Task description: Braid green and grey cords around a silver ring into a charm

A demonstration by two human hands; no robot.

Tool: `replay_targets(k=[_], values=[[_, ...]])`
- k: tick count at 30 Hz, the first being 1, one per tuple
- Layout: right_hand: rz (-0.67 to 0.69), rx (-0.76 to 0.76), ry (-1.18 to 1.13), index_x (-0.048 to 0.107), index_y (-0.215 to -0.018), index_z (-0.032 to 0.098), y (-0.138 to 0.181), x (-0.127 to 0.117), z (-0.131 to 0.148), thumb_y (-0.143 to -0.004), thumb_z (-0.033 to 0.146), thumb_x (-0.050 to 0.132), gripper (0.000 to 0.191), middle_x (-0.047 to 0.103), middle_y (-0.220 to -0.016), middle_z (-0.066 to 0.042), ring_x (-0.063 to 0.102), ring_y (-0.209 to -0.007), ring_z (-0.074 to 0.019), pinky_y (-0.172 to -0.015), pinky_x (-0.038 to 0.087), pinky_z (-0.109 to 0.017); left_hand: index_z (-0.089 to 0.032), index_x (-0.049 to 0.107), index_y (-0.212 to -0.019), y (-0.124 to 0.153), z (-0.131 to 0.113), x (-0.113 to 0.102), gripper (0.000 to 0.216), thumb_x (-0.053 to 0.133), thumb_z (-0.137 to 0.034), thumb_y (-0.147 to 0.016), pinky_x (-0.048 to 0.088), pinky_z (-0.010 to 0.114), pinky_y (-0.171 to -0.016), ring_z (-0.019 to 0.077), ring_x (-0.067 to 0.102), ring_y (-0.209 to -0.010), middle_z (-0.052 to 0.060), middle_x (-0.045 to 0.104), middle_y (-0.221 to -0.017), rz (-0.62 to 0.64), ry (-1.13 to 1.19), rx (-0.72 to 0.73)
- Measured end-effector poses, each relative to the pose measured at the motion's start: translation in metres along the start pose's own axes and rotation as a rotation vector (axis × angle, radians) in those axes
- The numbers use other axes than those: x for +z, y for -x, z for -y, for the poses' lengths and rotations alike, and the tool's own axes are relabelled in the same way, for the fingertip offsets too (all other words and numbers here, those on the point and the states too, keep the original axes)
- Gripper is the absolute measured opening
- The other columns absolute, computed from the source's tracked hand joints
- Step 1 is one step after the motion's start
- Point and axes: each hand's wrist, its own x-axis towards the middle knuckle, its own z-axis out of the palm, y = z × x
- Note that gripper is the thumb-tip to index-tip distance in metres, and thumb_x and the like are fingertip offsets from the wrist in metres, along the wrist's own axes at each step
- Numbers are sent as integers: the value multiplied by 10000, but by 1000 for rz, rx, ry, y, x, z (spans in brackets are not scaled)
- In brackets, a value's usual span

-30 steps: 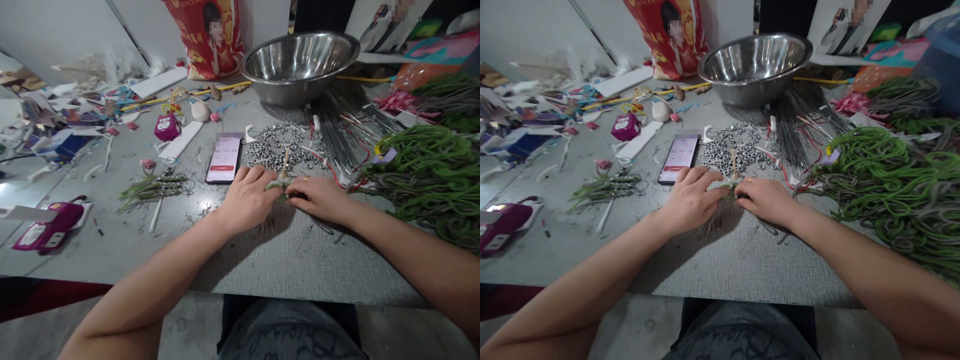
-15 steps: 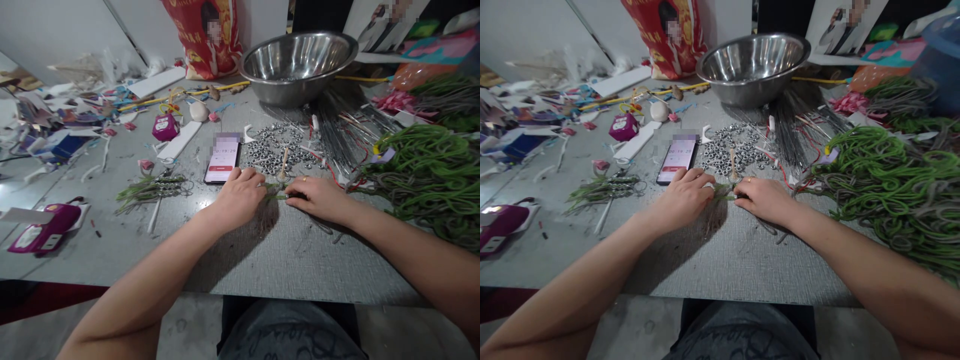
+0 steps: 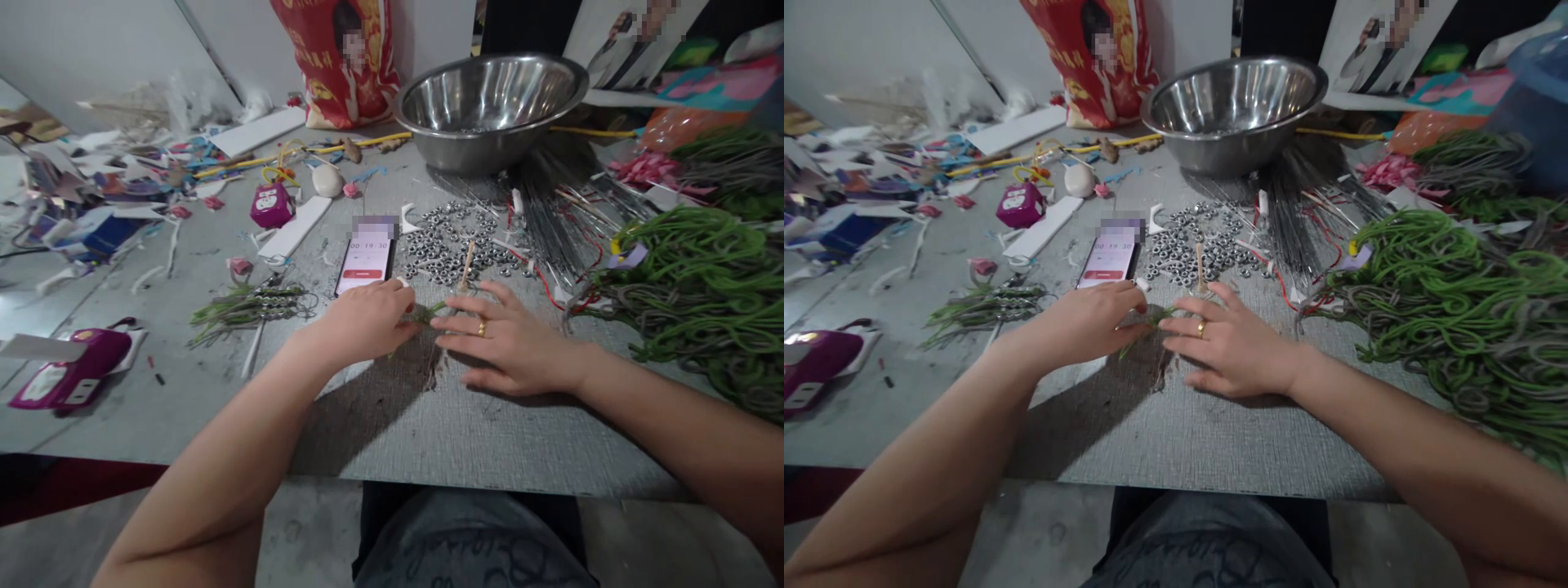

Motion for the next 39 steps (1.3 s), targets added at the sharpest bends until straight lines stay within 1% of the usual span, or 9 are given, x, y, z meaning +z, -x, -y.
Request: replay_targets(k=[4,9,14,18,20,23,27,35,39], values=[[76,-59,-76,568,-1200,189,-2,4,8,-857,453,491,440,593,-1261,-76,385,-1262,-281,-1049,82,-588,-162,604,-635,6,-1,-1,184,549,-296,-748,410,281,-558,188,585,-568,52,597,-596,168,-37,-111],[25,-51,-155,672,-953,200,-2,4,3,-840,371,520,255,705,-980,-51,538,-1087,-251,-1043,122,-597,-167,614,-599,4,-4,0,166,491,-185,-710,400,274,-534,176,568,-518,55,605,-572,230,-95,-73],[-31,-50,-153,650,-740,182,-1,2,1,-851,311,487,236,690,-746,-31,605,-913,-206,-1048,207,-528,-169,606,-639,-5,7,-1,161,472,-194,-724,340,253,-481,160,527,-502,54,594,-578,18,-28,-250],[-67,-51,-147,628,-714,200,-1,4,1,-851,279,477,219,677,-722,-19,601,-900,-190,-1046,246,-488,-171,546,-612,-12,11,0,125,475,-180,-715,294,225,-449,99,426,-460,13,547,-539,-320,398,-339],[-145,-29,-131,628,-738,219,-2,5,1,-847,250,484,183,684,-756,-7,585,-941,-185,-1036,268,-459,-169,519,-613,-15,6,4,132,473,-203,-732,286,206,-425,69,374,-432,-11,516,-525,-364,785,-335],[-303,83,-62,631,-815,245,-2,6,1,-847,221,495,143,686,-823,7,572,-925,-173,-1001,299,-430,-173,481,-642,-19,-11,11,142,485,-254,-759,246,193,-369,36,307,-383,-23,510,-552,-267,1350,-367],[-413,174,83,631,-924,285,-1,2,0,-860,230,491,163,665,-852,7,556,-879,-172,-893,345,-392,-183,468,-655,-22,-35,19,140,520,-251,-765,205,193,-334,34,312,-360,-46,445,-506,-109,1708,-390],[-239,233,154,621,-774,276,-1,-2,2,-907,260,419,243,668,-792,17,539,-865,-174,-816,307,-365,-187,460,-651,-23,-47,26,143,472,-194,-794,218,198,-346,41,308,-364,-66,366,-476,-47,1622,-344],[-328,265,23,567,-738,235,-3,0,-1,-900,234,413,224,659,-752,5,541,-831,-176,-802,315,-361,-183,471,-691,-19,-45,25,149,488,-252,-822,314,209,-408,52,375,-443,-43,456,-551,-287,1297,-275]])
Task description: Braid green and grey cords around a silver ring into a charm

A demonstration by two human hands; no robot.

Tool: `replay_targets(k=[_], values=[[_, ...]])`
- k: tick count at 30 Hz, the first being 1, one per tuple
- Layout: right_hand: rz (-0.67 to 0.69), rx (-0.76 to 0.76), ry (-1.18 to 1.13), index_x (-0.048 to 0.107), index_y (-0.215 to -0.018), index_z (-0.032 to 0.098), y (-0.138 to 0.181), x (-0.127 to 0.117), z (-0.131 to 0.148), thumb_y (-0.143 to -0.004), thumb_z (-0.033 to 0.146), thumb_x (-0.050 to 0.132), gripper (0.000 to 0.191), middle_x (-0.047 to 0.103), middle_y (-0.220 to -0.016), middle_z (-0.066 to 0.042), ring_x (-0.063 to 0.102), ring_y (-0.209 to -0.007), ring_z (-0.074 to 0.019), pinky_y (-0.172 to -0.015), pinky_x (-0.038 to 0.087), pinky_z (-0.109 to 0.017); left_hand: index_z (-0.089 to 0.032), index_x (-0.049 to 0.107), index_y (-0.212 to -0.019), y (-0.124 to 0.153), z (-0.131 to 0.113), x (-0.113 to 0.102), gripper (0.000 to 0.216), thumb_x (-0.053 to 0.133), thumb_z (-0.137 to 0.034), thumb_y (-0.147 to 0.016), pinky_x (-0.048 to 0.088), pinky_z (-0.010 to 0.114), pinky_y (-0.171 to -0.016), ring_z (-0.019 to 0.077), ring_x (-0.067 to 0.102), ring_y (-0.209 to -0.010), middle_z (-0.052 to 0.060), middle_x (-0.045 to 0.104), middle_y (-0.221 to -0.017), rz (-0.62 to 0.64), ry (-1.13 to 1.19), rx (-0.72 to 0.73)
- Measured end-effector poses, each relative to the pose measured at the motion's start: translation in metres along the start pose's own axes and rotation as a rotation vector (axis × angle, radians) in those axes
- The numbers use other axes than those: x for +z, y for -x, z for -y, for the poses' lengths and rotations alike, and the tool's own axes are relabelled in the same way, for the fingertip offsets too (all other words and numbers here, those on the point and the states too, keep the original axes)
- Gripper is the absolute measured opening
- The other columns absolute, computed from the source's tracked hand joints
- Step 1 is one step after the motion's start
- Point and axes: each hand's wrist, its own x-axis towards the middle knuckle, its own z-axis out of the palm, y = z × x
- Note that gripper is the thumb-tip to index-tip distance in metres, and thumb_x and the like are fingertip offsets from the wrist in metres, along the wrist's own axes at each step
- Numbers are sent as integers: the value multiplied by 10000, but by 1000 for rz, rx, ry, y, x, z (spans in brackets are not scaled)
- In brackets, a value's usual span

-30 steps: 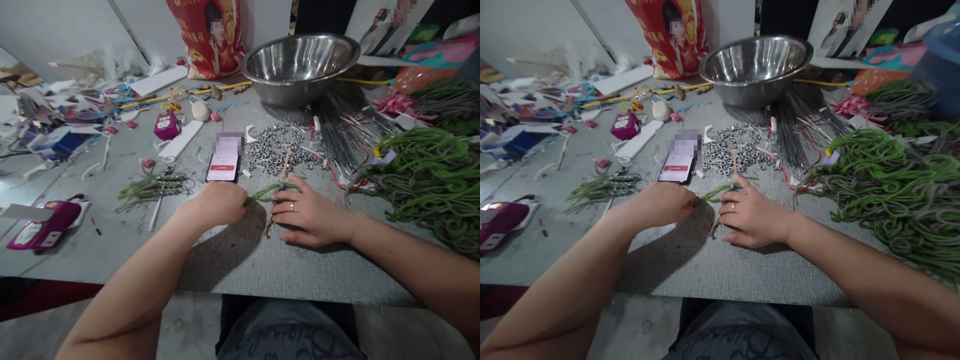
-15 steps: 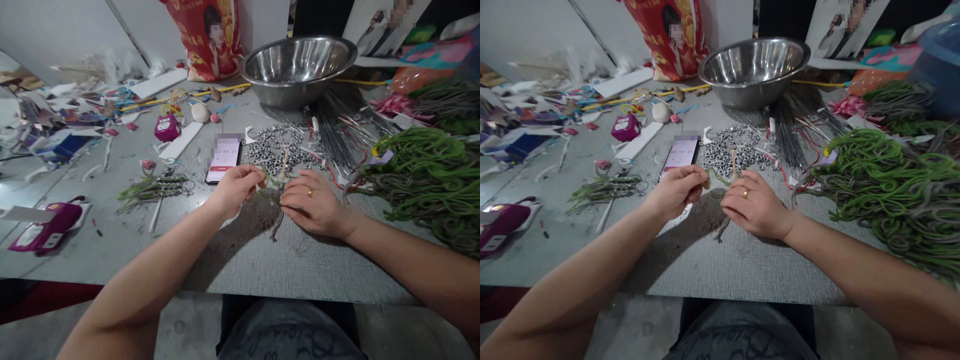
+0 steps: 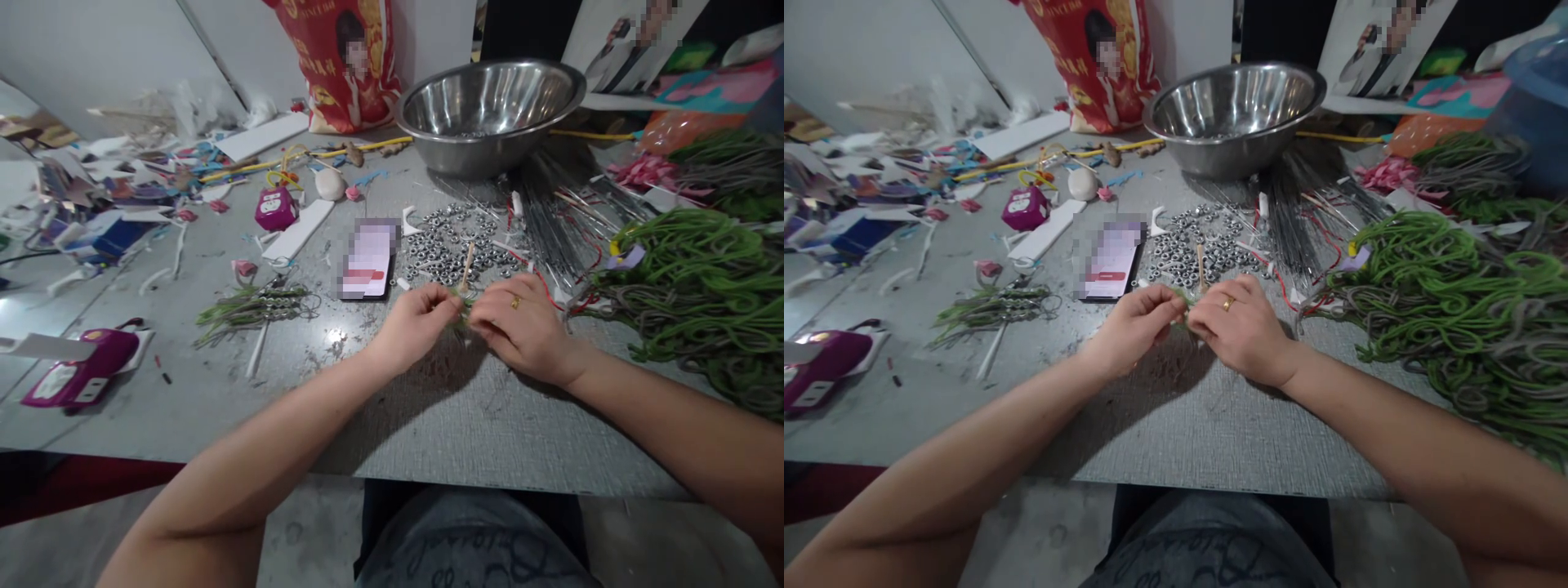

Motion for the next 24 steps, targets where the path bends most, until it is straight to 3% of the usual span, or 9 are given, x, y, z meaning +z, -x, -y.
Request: replay_targets(k=[2,3,6,9,15,18,21,24], values=[[-37,37,-72,550,-739,229,0,1,-1,-898,238,419,206,649,-745,-1,547,-817,-177,-789,332,-352,-178,498,-831,4,-1,-2,59,481,-235,-828,352,208,-429,50,417,-473,-17,548,-671,-102,-91,124],[-57,49,-108,545,-744,226,0,1,-1,-895,239,425,194,646,-748,-5,550,-811,-176,-781,344,-348,-176,493,-938,5,-1,-3,114,464,-212,-834,374,208,-435,49,441,-478,0,585,-745,-89,-96,163],[-106,70,-173,538,-761,226,0,3,-2,-886,241,445,157,639,-765,-12,552,-803,-179,-766,377,-343,-160,433,-1146,8,-1,-3,324,425,-132,-823,486,226,-546,68,576,-598,66,619,-983,146,11,246],[-201,35,-165,526,-769,233,0,5,-3,-874,216,463,124,639,-798,-13,550,-822,-178,-784,394,-351,-131,477,-1094,6,0,-2,274,451,-143,-822,512,238,-624,98,611,-678,46,633,-845,260,149,262],[-249,40,-166,518,-787,237,1,7,-3,-881,219,464,110,636,-826,-14,552,-829,-177,-789,404,-360,-134,551,-842,2,3,-2,68,497,-173,-826,474,199,-552,73,570,-570,-13,580,-650,132,62,278],[-236,75,-173,522,-781,232,1,7,-4,-904,278,442,154,639,-820,-19,555,-852,-184,-797,397,-359,-143,542,-748,2,4,-2,108,492,-175,-839,459,186,-541,65,557,-547,-24,568,-605,105,-55,321],[-196,153,-185,543,-816,216,0,7,-5,-918,465,375,317,635,-830,-42,556,-846,-190,-771,384,-351,-139,559,-751,2,4,-2,106,498,-148,-838,441,178,-537,61,542,-550,-27,569,-599,38,-162,388],[-42,233,-165,526,-709,205,-2,7,-5,-913,584,198,542,572,-649,-18,514,-673,-164,-668,333,-328,-135,581,-756,3,5,-1,100,517,-130,-833,430,172,-542,62,541,-578,-21,587,-619,-5,-267,474]])
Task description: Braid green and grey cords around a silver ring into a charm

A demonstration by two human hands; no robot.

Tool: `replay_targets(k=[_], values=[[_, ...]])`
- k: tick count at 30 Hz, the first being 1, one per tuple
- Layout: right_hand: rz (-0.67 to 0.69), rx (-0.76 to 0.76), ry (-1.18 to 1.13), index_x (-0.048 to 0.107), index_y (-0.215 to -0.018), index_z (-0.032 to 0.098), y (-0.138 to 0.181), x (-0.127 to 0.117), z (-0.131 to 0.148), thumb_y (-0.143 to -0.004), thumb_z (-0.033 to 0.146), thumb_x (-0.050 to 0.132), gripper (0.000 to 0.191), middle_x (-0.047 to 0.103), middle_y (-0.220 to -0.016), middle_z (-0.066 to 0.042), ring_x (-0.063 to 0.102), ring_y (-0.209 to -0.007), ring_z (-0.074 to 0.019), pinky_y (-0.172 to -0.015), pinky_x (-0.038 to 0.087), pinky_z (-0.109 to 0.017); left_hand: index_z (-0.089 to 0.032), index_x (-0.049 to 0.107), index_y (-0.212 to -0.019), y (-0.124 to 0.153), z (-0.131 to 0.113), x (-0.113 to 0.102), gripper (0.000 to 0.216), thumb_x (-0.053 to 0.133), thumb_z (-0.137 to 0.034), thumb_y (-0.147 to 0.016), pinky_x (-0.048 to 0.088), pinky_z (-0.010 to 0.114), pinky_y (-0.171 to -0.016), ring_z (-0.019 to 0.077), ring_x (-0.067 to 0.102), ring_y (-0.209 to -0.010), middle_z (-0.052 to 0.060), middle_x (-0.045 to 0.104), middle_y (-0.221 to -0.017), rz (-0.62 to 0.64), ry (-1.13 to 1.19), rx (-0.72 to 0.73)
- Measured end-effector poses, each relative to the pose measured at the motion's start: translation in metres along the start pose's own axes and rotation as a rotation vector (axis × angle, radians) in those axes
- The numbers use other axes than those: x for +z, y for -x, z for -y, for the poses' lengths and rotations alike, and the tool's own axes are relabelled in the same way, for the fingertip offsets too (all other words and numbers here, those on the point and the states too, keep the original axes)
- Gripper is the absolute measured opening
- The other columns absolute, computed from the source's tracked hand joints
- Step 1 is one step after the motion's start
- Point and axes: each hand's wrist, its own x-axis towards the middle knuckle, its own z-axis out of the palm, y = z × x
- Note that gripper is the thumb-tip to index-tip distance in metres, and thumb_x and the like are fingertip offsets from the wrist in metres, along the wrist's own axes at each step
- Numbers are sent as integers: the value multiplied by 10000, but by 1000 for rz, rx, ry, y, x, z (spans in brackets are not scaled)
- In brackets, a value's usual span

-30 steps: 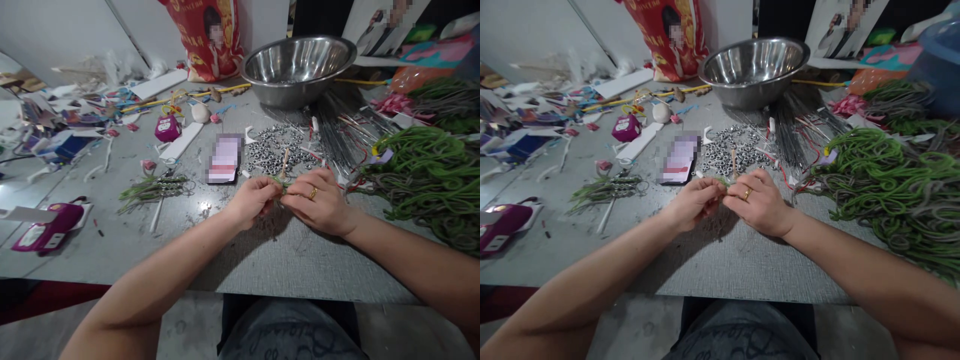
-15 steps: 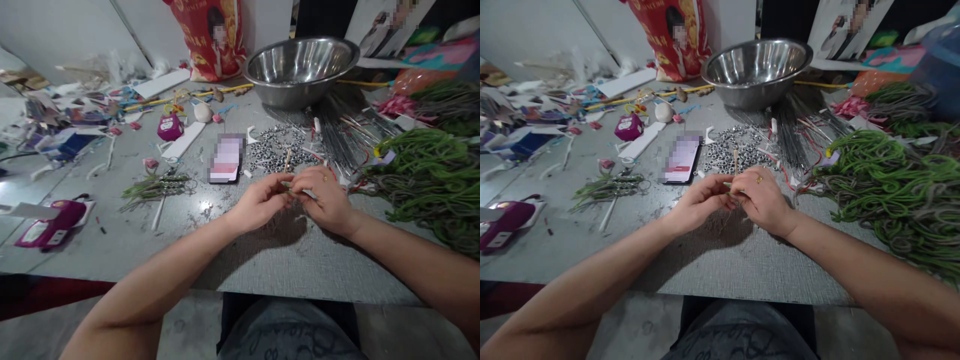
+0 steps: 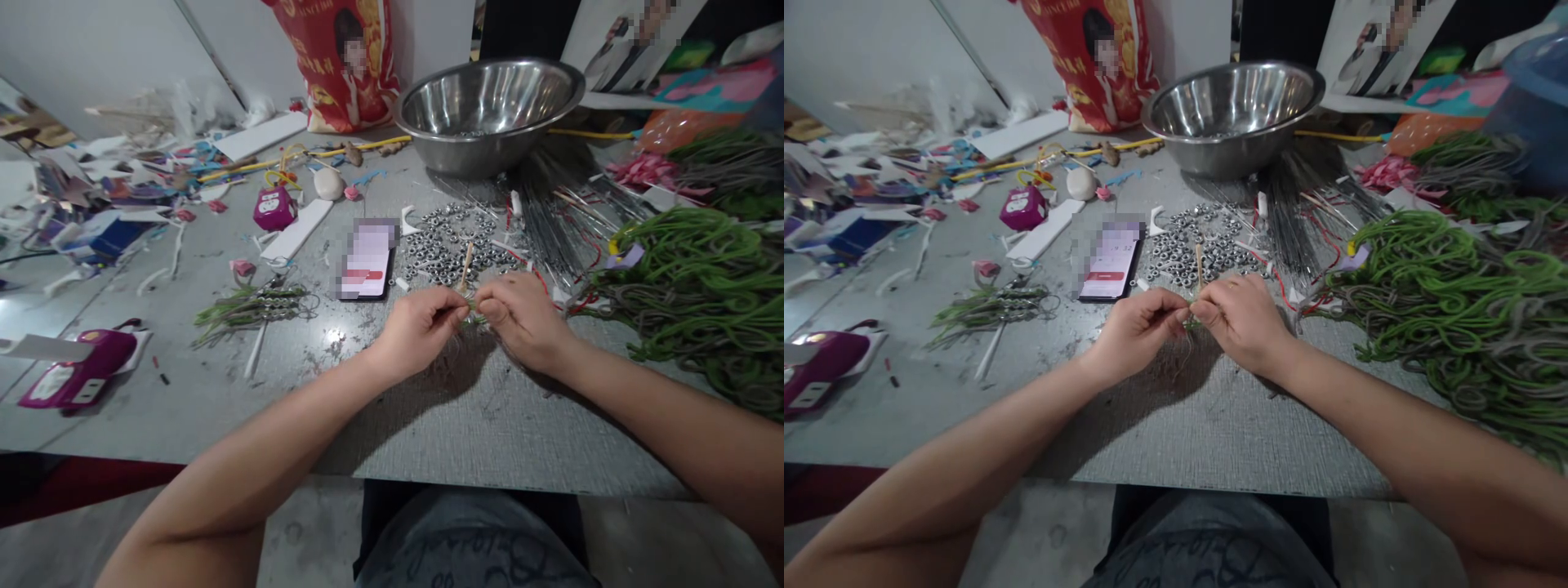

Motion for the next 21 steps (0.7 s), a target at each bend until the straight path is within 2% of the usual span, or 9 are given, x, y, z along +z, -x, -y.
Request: replay_targets(k=[2,4,11,21], values=[[104,10,9,459,-608,205,-2,-1,1,-913,592,144,585,489,-539,8,450,-577,-141,-629,295,-315,-133,593,-767,1,0,2,98,522,-124,-834,432,168,-551,64,554,-608,-12,609,-649,-5,-58,55],[148,16,-13,410,-578,206,-3,-2,2,-919,581,154,568,457,-517,16,419,-549,-131,-619,286,-306,-133,600,-775,2,1,3,101,521,-126,-837,436,164,-554,66,565,-622,-5,626,-667,-11,-94,94],[144,9,-29,411,-611,211,-2,-5,4,-946,478,232,464,484,-558,7,420,-582,-142,-633,304,-304,-142,611,-770,1,5,4,117,517,-109,-833,457,160,-565,62,586,-621,-9,654,-689,-25,-152,147],[136,-66,-32,526,-750,196,-1,-5,-7,-938,418,339,345,588,-677,-13,497,-672,-162,-683,322,-317,-149,599,-797,1,13,3,131,494,-88,-844,488,188,-621,77,599,-676,11,652,-738,-45,-267,270]])
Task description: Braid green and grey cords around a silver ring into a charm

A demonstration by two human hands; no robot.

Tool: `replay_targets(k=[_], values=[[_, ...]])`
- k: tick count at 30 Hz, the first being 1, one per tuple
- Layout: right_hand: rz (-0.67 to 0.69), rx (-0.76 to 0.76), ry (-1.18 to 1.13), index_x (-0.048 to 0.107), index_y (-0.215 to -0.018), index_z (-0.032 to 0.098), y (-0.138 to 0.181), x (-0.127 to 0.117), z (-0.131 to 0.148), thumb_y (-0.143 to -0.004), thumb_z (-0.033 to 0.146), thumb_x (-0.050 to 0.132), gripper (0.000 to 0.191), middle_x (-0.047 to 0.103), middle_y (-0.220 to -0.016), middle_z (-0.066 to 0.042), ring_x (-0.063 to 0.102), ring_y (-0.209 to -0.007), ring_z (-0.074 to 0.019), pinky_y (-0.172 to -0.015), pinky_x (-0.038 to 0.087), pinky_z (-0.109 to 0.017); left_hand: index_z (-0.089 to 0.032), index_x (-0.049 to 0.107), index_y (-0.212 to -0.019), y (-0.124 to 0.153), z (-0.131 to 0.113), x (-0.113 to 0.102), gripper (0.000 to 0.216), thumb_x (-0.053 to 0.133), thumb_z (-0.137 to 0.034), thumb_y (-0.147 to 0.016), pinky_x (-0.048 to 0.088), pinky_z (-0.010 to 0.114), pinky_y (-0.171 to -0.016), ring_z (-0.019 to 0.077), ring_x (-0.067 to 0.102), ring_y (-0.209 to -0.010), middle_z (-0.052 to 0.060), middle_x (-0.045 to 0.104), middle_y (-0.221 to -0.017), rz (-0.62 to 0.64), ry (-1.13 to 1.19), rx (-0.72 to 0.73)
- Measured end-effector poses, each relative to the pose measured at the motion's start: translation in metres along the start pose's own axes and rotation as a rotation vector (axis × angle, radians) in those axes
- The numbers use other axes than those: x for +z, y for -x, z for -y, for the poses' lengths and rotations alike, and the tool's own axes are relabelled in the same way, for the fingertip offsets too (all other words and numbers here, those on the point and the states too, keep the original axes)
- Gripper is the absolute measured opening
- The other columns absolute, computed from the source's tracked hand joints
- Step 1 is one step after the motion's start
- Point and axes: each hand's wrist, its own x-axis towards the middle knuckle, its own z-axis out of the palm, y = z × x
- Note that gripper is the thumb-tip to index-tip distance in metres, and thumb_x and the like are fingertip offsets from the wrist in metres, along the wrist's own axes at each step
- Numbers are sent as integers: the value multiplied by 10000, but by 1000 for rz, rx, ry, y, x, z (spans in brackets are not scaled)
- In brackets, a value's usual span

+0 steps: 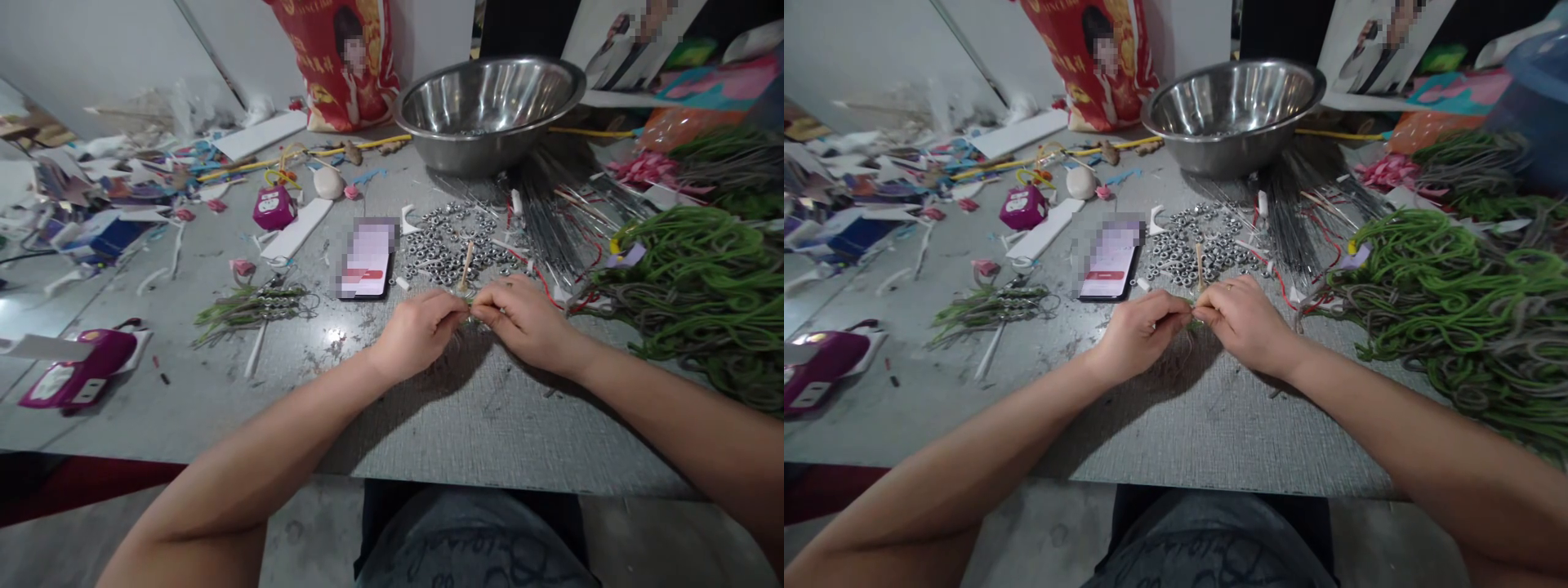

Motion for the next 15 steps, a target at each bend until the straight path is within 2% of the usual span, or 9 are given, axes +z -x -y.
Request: replay_targets(k=[9,12,15], values=[[-5,-22,19,557,-762,193,1,-1,-1,-920,362,408,276,621,-695,-18,523,-689,-168,-681,333,-313,-143,590,-791,1,3,0,130,484,-95,-849,488,199,-638,90,577,-710,21,612,-744,9,12,4],[52,-15,31,583,-780,202,0,-3,-6,-916,419,403,312,649,-734,-20,552,-745,-183,-728,335,-338,-146,591,-807,1,3,0,148,458,-100,-856,492,212,-668,97,575,-738,32,613,-785,58,4,-16],[141,-7,88,620,-859,213,0,-4,-12,-867,458,486,280,675,-873,-41,561,-894,-221,-803,331,-379,-151,602,-810,2,3,0,160,451,-135,-860,500,246,-702,121,580,-787,58,609,-878,145,-79,-61]])
